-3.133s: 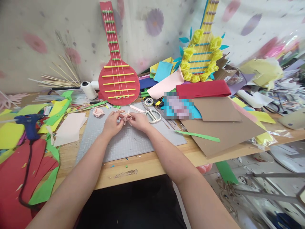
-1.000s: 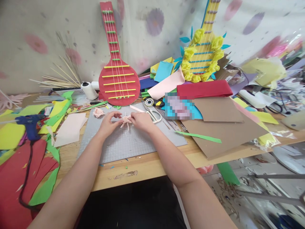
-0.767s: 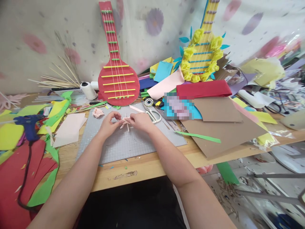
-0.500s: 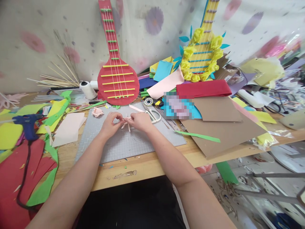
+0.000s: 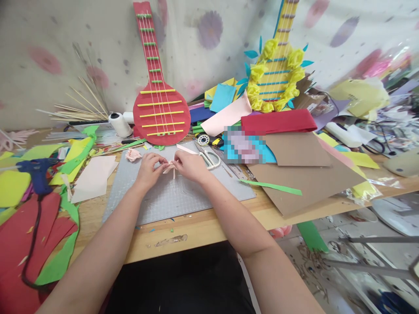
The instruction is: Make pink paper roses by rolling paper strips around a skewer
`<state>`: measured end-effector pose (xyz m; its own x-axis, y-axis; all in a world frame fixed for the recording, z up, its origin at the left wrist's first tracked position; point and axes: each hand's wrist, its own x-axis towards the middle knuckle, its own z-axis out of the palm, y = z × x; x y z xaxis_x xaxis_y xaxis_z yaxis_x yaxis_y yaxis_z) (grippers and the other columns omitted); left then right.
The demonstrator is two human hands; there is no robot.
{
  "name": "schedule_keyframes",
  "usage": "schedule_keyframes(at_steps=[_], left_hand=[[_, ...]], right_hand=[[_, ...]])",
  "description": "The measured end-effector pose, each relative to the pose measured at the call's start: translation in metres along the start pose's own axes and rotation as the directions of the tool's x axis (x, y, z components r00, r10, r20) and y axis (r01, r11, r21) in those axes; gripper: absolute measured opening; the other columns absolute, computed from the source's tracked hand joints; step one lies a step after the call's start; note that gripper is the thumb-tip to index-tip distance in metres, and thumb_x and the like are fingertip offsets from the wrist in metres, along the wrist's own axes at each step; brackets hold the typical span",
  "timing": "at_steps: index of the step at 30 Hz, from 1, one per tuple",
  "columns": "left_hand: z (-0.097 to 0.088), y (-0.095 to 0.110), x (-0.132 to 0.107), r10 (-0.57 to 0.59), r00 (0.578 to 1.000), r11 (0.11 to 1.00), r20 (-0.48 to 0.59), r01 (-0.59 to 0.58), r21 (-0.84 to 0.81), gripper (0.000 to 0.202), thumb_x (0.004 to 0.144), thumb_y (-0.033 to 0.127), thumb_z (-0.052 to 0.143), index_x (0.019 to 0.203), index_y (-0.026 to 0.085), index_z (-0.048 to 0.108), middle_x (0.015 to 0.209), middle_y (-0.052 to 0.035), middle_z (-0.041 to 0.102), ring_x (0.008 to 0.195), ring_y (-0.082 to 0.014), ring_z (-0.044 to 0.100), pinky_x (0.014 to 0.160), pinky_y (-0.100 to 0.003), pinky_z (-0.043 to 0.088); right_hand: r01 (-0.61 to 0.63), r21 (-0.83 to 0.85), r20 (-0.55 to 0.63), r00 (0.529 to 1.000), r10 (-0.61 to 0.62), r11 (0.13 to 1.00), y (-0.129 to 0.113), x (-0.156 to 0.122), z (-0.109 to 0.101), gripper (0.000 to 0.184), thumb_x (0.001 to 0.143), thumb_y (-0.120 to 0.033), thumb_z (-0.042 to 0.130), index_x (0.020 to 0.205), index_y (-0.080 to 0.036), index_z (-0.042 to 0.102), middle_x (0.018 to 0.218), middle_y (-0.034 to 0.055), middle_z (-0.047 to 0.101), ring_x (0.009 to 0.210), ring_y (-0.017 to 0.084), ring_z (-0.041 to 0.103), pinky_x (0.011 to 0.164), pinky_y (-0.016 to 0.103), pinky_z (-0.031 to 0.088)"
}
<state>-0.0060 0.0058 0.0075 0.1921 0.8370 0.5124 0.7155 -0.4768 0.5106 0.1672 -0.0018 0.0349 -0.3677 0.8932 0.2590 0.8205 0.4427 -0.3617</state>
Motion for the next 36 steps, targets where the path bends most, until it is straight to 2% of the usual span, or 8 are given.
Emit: schedule_keyframes(at_steps=[2, 5, 14, 23, 30, 36], left_hand=[[0.0004, -0.0001, -0.0004, -0.005, 1.0, 1.0, -0.009, 0.005, 0.024, 0.01, 0.074, 0.03, 0.063, 0.072, 0.021, 0.062, 0.079, -0.0034, 0.06, 0.086, -0.0211, 0.049, 0.081, -0.036, 0.037], [0.001, -0.0003, -0.0014, 0.007, 1.0, 0.999, 0.002, -0.008, 0.054, 0.011, 0.075, 0.031, 0.062, 0.074, 0.021, 0.063, 0.079, -0.0037, 0.06, 0.087, -0.0218, 0.049, 0.082, -0.038, 0.036], [0.0036, -0.0031, -0.0023, 0.007, 1.0, 0.998, 0.019, -0.008, 0.062, 0.016, 0.079, 0.033, 0.056, 0.071, 0.02, 0.063, 0.078, -0.0046, 0.059, 0.087, -0.022, 0.048, 0.081, -0.039, 0.034], [0.0018, -0.0043, -0.001, 0.008, 1.0, 0.997, 0.008, -0.009, 0.072, 0.018, 0.08, 0.034, 0.055, 0.069, 0.021, 0.064, 0.075, -0.0041, 0.059, 0.086, -0.0224, 0.049, 0.081, -0.039, 0.034], [0.0032, -0.0068, -0.0002, 0.007, 1.0, 0.998, 0.029, -0.009, 0.059, 0.021, 0.081, 0.033, 0.053, 0.068, 0.021, 0.064, 0.074, -0.0045, 0.059, 0.085, -0.0215, 0.049, 0.08, -0.039, 0.035], [0.0044, -0.0074, -0.0004, -0.014, 0.999, 0.999, 0.032, 0.012, 0.043, 0.021, 0.083, 0.029, 0.049, 0.069, 0.02, 0.061, 0.075, -0.0047, 0.057, 0.085, -0.0214, 0.048, 0.08, -0.037, 0.035]], right_hand=[[0.071, 0.017, -0.021, 0.997, -0.07, 0.997, -0.0013, -0.0012, 0.0003, 0.023, 0.088, -0.037, 0.041, 0.094, -0.021, 0.056, 0.094, 0.002, 0.063, 0.081, 0.013, 0.056, 0.06, 0.023, 0.029], [0.113, 0.0, -0.014, 0.993, -0.113, 0.994, -0.0032, -0.0022, 0.0012, 0.021, 0.088, -0.034, 0.042, 0.096, -0.021, 0.056, 0.098, 0.0034, 0.061, 0.084, 0.014, 0.055, 0.059, 0.023, 0.029], [0.124, 0.013, -0.016, 0.992, -0.124, 0.992, -0.0015, -0.0004, 0.0055, 0.016, 0.084, -0.031, 0.05, 0.093, -0.02, 0.056, 0.095, 0.0028, 0.06, 0.085, 0.014, 0.054, 0.06, 0.023, 0.029], [0.126, 0.017, -0.031, 0.992, -0.125, 0.992, -0.0033, -0.0014, 0.0064, 0.02, 0.085, -0.035, 0.047, 0.093, -0.019, 0.056, 0.097, 0.0041, 0.057, 0.082, 0.013, 0.053, 0.059, 0.023, 0.029], [0.089, 0.04, -0.026, 0.996, -0.088, 0.995, -0.0023, -0.0004, 0.0089, 0.017, 0.085, -0.032, 0.046, 0.09, -0.02, 0.057, 0.096, 0.0031, 0.058, 0.08, 0.012, 0.052, 0.06, 0.023, 0.029], [0.12, 0.074, -0.04, 0.992, -0.118, 0.99, -0.0016, -0.0002, 0.0099, 0.016, 0.085, -0.03, 0.046, 0.09, -0.019, 0.057, 0.096, 0.0037, 0.058, 0.079, 0.012, 0.052, 0.063, 0.023, 0.031]])
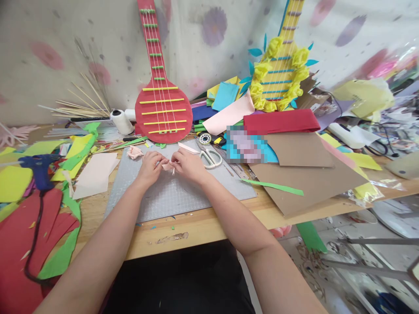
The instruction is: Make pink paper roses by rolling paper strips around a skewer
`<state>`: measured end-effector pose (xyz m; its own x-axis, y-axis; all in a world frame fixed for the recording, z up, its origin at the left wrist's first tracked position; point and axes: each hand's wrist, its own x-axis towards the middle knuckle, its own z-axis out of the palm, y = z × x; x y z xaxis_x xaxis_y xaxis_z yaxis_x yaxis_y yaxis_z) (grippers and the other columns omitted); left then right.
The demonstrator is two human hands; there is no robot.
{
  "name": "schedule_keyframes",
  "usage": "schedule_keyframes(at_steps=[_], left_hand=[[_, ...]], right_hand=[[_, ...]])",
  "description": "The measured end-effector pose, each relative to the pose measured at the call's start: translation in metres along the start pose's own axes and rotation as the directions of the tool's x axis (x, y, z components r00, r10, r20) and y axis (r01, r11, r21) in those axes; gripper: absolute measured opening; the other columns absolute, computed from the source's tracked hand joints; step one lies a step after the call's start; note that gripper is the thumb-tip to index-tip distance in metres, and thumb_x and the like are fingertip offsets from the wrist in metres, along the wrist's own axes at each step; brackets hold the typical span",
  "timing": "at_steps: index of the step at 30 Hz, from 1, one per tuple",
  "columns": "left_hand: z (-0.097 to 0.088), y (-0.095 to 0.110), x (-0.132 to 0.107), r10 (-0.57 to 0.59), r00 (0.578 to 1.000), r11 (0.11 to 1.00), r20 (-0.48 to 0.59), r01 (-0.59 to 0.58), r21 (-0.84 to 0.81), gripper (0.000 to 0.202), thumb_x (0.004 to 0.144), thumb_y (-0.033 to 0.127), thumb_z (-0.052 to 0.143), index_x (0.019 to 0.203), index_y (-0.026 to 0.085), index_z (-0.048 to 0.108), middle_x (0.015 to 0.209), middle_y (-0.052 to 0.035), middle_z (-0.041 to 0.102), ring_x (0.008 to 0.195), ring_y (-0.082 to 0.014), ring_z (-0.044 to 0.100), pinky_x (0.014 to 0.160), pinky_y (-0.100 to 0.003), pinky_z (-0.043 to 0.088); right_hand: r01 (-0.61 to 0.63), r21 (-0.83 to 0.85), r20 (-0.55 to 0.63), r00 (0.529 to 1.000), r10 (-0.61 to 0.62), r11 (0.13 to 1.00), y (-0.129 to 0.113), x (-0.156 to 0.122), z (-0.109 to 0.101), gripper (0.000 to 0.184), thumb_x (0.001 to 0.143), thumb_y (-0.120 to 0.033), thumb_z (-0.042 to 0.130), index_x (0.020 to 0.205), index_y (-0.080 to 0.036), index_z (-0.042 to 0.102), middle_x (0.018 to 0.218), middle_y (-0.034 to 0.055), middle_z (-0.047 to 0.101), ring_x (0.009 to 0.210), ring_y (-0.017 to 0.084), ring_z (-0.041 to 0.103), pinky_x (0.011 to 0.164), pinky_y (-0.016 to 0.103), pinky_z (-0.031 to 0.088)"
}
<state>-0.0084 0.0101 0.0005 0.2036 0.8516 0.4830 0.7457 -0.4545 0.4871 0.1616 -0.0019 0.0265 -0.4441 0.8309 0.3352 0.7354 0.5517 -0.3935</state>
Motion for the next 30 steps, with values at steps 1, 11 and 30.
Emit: schedule_keyframes(at_steps=[1, 11, 30], left_hand=[[0.0, 0.0, 0.0, -0.001, 1.0, 1.0, 0.001, 0.001, -0.001, 0.021, 0.083, 0.029, 0.048, 0.069, 0.02, 0.061, 0.076, -0.0048, 0.057, 0.085, -0.0215, 0.048, 0.08, -0.037, 0.035], [0.002, 0.001, -0.001, -0.051, 0.998, 0.993, -0.031, 0.048, -0.112, 0.019, 0.083, 0.03, 0.048, 0.07, 0.021, 0.059, 0.082, -0.004, 0.059, 0.088, -0.0202, 0.049, 0.084, -0.038, 0.035], [0.009, 0.019, -0.005, 0.02, 0.965, 0.998, -0.261, -0.005, 0.059, 0.022, 0.077, 0.041, 0.057, 0.082, 0.019, 0.054, 0.075, -0.0027, 0.06, 0.069, -0.0163, 0.052, 0.071, -0.031, 0.038]], right_hand=[[-0.004, 0.007, 0.002, 1.0, 0.004, 1.0, 0.0, 0.0, 0.0, 0.016, 0.085, -0.03, 0.047, 0.09, -0.019, 0.057, 0.096, 0.0038, 0.058, 0.079, 0.012, 0.052, 0.063, 0.022, 0.031], [-0.026, 0.113, -0.004, 1.0, 0.026, 0.993, 0.0, 0.004, -0.001, 0.011, 0.083, -0.023, 0.048, 0.083, -0.016, 0.056, 0.091, 0.0056, 0.058, 0.083, 0.013, 0.052, 0.071, 0.023, 0.036], [-0.102, 0.263, -0.18, 0.972, 0.152, 0.959, 0.007, 0.007, 0.012, 0.005, 0.079, -0.018, 0.05, 0.075, -0.018, 0.053, 0.081, 0.0044, 0.055, 0.075, 0.015, 0.05, 0.069, 0.028, 0.039]])
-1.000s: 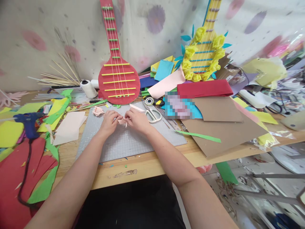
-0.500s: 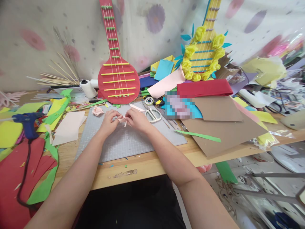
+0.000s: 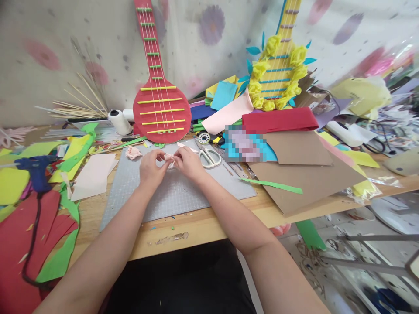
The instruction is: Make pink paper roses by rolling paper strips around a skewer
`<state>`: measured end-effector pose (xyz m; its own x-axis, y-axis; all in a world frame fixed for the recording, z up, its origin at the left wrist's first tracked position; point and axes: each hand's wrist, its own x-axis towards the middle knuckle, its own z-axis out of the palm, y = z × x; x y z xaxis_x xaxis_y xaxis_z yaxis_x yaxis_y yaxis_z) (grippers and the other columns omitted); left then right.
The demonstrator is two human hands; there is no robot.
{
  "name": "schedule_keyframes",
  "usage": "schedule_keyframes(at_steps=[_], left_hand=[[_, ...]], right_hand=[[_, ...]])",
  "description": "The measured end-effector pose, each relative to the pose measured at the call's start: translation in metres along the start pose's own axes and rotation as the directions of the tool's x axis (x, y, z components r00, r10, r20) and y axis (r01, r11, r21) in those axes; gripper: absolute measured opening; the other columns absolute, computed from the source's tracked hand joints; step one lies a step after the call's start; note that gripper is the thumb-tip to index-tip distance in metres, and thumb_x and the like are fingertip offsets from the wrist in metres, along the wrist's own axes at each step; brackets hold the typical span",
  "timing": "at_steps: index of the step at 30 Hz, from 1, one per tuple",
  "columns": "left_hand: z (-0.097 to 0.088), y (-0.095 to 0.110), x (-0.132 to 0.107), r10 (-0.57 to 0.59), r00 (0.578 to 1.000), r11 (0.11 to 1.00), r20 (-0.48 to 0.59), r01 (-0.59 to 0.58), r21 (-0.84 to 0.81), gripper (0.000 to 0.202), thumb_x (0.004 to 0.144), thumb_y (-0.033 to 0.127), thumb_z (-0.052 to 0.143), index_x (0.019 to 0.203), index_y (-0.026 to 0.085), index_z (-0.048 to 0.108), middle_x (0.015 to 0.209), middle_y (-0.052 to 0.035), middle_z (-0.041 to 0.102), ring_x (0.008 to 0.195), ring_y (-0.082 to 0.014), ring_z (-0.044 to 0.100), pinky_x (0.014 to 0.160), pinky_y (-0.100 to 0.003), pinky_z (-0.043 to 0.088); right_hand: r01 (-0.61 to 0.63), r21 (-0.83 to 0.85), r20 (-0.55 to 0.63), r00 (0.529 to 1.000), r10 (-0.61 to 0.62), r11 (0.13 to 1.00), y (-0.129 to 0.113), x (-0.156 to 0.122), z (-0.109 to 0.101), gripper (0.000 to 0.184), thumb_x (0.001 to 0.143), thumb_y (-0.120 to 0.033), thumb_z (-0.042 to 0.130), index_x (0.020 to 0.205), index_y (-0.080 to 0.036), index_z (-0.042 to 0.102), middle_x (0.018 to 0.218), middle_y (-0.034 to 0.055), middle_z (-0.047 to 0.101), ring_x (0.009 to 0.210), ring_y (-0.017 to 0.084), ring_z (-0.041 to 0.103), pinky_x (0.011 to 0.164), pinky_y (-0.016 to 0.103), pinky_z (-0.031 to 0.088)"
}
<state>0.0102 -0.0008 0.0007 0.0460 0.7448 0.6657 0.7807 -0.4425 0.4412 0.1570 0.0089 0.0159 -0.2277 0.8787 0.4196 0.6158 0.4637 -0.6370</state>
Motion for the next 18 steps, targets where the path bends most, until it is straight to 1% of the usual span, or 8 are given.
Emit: schedule_keyframes(at_steps=[3, 6, 9, 11, 15, 18], left_hand=[[0.0034, 0.0013, -0.0012, -0.003, 0.999, 1.0, 0.037, 0.003, 0.003, 0.016, 0.08, 0.035, 0.053, 0.079, 0.019, 0.055, 0.072, -0.0023, 0.06, 0.067, -0.016, 0.052, 0.069, -0.03, 0.037], [0.003, 0.0036, -0.0017, 0.013, 0.998, 1.0, 0.055, -0.014, 0.012, 0.014, 0.081, 0.032, 0.053, 0.079, 0.019, 0.057, 0.072, -0.003, 0.06, 0.07, -0.0173, 0.053, 0.069, -0.03, 0.036], [0.0028, 0.006, -0.003, -0.008, 0.998, 0.999, 0.064, 0.006, 0.041, 0.012, 0.079, 0.03, 0.054, 0.078, 0.019, 0.059, 0.073, -0.0038, 0.061, 0.073, -0.0185, 0.053, 0.069, -0.03, 0.035], [0.0045, 0.0067, -0.0045, -0.042, 0.997, 0.998, 0.064, 0.039, 0.053, 0.008, 0.078, 0.027, 0.056, 0.079, 0.019, 0.059, 0.074, -0.0039, 0.061, 0.073, -0.0189, 0.053, 0.068, -0.031, 0.035], [0.0082, 0.0063, -0.0069, -0.101, 0.994, 0.995, 0.044, 0.101, 0.019, 0.004, 0.075, 0.021, 0.056, 0.078, 0.019, 0.059, 0.076, -0.0048, 0.06, 0.077, -0.0196, 0.052, 0.07, -0.031, 0.037], [0.0042, 0.0084, -0.0046, -0.161, 0.987, 0.98, -0.003, 0.16, -0.117, 0.005, 0.072, 0.019, 0.056, 0.076, 0.019, 0.059, 0.079, -0.0047, 0.06, 0.079, -0.0187, 0.051, 0.075, -0.031, 0.039]], right_hand=[[-0.015, 0.062, -0.044, 0.999, 0.018, 0.998, 0.001, 0.0005, 0.0018, 0.007, 0.078, -0.018, 0.05, 0.072, -0.018, 0.052, 0.076, 0.0029, 0.055, 0.073, 0.014, 0.05, 0.068, 0.028, 0.039], [-0.039, 0.117, -0.071, 0.996, 0.048, 0.992, 0.0023, 0.0015, 0.0028, 0.007, 0.077, -0.017, 0.05, 0.071, -0.018, 0.052, 0.074, 0.002, 0.054, 0.071, 0.014, 0.049, 0.067, 0.027, 0.039], [-0.066, 0.148, -0.076, 0.994, 0.078, 0.987, 0.0034, 0.0022, 0.0039, 0.006, 0.076, -0.017, 0.05, 0.072, -0.018, 0.053, 0.073, 0.0019, 0.054, 0.07, 0.013, 0.05, 0.067, 0.027, 0.039], [-0.061, 0.156, -0.069, 0.995, 0.072, 0.986, 0.0035, 0.0019, 0.0052, 0.006, 0.077, -0.018, 0.05, 0.072, -0.018, 0.053, 0.073, 0.0017, 0.055, 0.07, 0.013, 0.05, 0.067, 0.027, 0.039], [-0.017, 0.111, -0.077, 0.997, 0.025, 0.994, 0.0013, -0.0011, 0.0077, 0.006, 0.079, -0.019, 0.049, 0.074, -0.018, 0.053, 0.076, 0.0022, 0.056, 0.071, 0.013, 0.05, 0.068, 0.027, 0.04], [0.021, -0.002, -0.096, 0.995, -0.021, 1.0, -0.0014, -0.0033, 0.0083, 0.008, 0.081, -0.018, 0.048, 0.077, -0.017, 0.055, 0.082, 0.0044, 0.057, 0.075, 0.015, 0.052, 0.069, 0.027, 0.04]])
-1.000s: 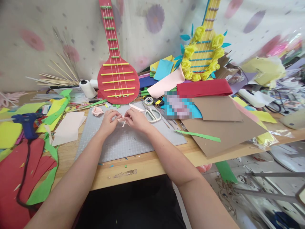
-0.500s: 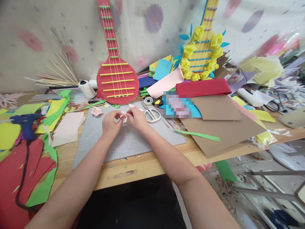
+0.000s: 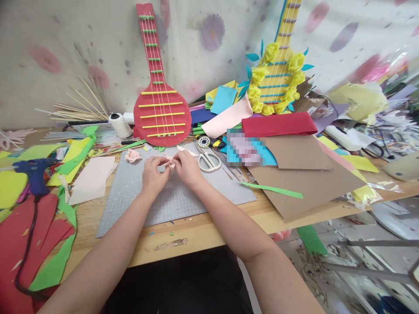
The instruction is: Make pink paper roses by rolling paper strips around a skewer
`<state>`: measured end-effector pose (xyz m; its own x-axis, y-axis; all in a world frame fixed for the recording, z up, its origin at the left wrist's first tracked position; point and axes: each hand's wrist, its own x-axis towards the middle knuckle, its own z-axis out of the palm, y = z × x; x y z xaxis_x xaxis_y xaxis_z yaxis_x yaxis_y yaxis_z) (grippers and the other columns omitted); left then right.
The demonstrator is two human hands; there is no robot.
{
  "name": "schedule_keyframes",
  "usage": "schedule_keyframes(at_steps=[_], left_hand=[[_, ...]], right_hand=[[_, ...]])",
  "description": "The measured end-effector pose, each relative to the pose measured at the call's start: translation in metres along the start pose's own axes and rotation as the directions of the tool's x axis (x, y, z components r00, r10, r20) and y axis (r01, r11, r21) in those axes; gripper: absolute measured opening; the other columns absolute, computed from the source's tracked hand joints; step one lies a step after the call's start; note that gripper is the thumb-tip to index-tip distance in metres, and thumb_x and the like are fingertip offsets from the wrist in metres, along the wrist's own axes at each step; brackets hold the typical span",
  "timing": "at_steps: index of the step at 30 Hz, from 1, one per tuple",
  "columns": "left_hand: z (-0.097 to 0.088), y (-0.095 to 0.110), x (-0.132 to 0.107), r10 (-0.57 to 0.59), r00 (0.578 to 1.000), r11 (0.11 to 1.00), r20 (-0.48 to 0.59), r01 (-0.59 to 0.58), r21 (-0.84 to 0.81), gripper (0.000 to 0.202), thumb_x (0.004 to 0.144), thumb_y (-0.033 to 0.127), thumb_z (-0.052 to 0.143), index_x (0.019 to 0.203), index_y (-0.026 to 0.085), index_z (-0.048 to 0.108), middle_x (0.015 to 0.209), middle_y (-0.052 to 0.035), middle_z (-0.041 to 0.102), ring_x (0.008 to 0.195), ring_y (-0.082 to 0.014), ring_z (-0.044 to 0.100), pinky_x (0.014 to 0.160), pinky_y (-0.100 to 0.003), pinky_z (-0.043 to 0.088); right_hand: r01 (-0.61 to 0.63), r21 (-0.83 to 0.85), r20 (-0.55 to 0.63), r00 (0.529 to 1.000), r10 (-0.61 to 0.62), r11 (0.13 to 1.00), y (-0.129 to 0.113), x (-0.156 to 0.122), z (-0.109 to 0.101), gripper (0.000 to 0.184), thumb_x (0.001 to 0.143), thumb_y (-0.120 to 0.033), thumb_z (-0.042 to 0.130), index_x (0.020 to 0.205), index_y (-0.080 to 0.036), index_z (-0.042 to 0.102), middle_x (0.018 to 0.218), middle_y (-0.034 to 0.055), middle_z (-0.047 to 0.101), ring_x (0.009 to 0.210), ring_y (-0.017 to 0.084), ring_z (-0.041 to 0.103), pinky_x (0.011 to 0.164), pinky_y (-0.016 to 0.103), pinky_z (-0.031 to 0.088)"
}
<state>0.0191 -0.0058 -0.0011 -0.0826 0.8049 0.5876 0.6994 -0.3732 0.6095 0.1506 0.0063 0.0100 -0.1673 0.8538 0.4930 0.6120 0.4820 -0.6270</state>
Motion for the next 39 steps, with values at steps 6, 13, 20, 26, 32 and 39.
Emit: schedule_keyframes(at_steps=[6, 13, 20, 26, 32, 39], left_hand=[[-0.011, 0.016, 0.008, -0.287, 0.955, 0.889, -0.072, 0.238, -0.39, 0.015, 0.076, 0.03, 0.052, 0.067, 0.018, 0.056, 0.065, -0.0004, 0.057, 0.062, -0.0124, 0.051, 0.061, -0.025, 0.039], [-0.001, 0.018, 0.011, -0.564, 0.798, 0.632, 0.214, 0.584, -0.51, 0.021, 0.07, 0.035, 0.059, 0.064, 0.015, 0.064, 0.061, -0.0029, 0.063, 0.055, -0.0107, 0.053, 0.051, -0.022, 0.036], [-0.002, 0.024, 0.013, -0.68, 0.647, 0.362, 0.345, 0.706, -0.609, 0.027, 0.059, 0.039, 0.07, 0.071, 0.015, 0.067, 0.074, -0.005, 0.067, 0.067, -0.0133, 0.061, 0.044, -0.018, 0.03], [-0.002, 0.012, 0.017, -0.733, 0.537, 0.159, 0.418, 0.732, -0.663, 0.021, 0.062, 0.032, 0.07, 0.074, 0.016, 0.067, 0.079, -0.0039, 0.068, 0.065, -0.0097, 0.061, 0.046, -0.018, 0.035], [-0.003, 0.013, 0.018, -0.724, 0.537, 0.194, 0.433, 0.761, -0.619, 0.02, 0.063, 0.032, 0.07, 0.075, 0.016, 0.068, 0.083, -0.0053, 0.069, 0.058, -0.007, 0.058, 0.043, -0.016, 0.035], [-0.001, 0.016, 0.016, -0.603, 0.47, 0.095, 0.644, 0.844, -0.528, 0.013, 0.067, 0.026, 0.066, 0.075, 0.016, 0.068, 0.075, -0.0044, 0.069, 0.055, -0.0073, 0.058, 0.039, -0.015, 0.033]], right_hand=[[0.085, -0.248, 0.037, 0.996, -0.078, 0.965, -0.003, -0.001, 0.0, 0.016, 0.087, -0.022, 0.042, 0.084, -0.017, 0.057, 0.09, 0.0073, 0.058, 0.079, 0.016, 0.053, 0.065, 0.026, 0.037], [0.239, -0.443, 0.041, 0.968, -0.247, 0.864, -0.005, 0.001, 0.001, 0.022, 0.09, -0.022, 0.037, 0.091, -0.017, 0.059, 0.089, 0.0077, 0.059, 0.084, 0.017, 0.051, 0.068, 0.027, 0.036], [0.316, -0.473, 0.061, 0.943, -0.327, 0.823, -0.004, 0.0, 0.007, 0.026, 0.091, -0.022, 0.034, 0.09, -0.018, 0.06, 0.092, 0.0078, 0.061, 0.086, 0.018, 0.05, 0.072, 0.029, 0.035], [0.147, -0.172, -0.065, 0.985, -0.16, 0.974, -0.013, 0.0, -0.01, 0.018, 0.084, -0.027, 0.046, 0.097, -0.02, 0.055, 0.098, 0.0088, 0.057, 0.095, 0.02, 0.049, 0.082, 0.033, 0.038], [-0.256, 0.332, 0.166, 0.963, 0.21, 0.908, 0.008, 0.017, -0.043, 0.048, 0.065, -0.041, 0.067, 0.104, -0.018, 0.049, 0.109, 0.0089, 0.054, 0.089, 0.017, 0.055, 0.078, 0.034, 0.045], [-0.353, 0.495, 0.356, 0.916, 0.185, 0.794, 0.011, 0.014, -0.025, 0.037, 0.067, -0.044, 0.064, 0.091, -0.016, 0.059, 0.099, 0.0062, 0.062, 0.093, 0.017, 0.056, 0.084, 0.034, 0.042]])
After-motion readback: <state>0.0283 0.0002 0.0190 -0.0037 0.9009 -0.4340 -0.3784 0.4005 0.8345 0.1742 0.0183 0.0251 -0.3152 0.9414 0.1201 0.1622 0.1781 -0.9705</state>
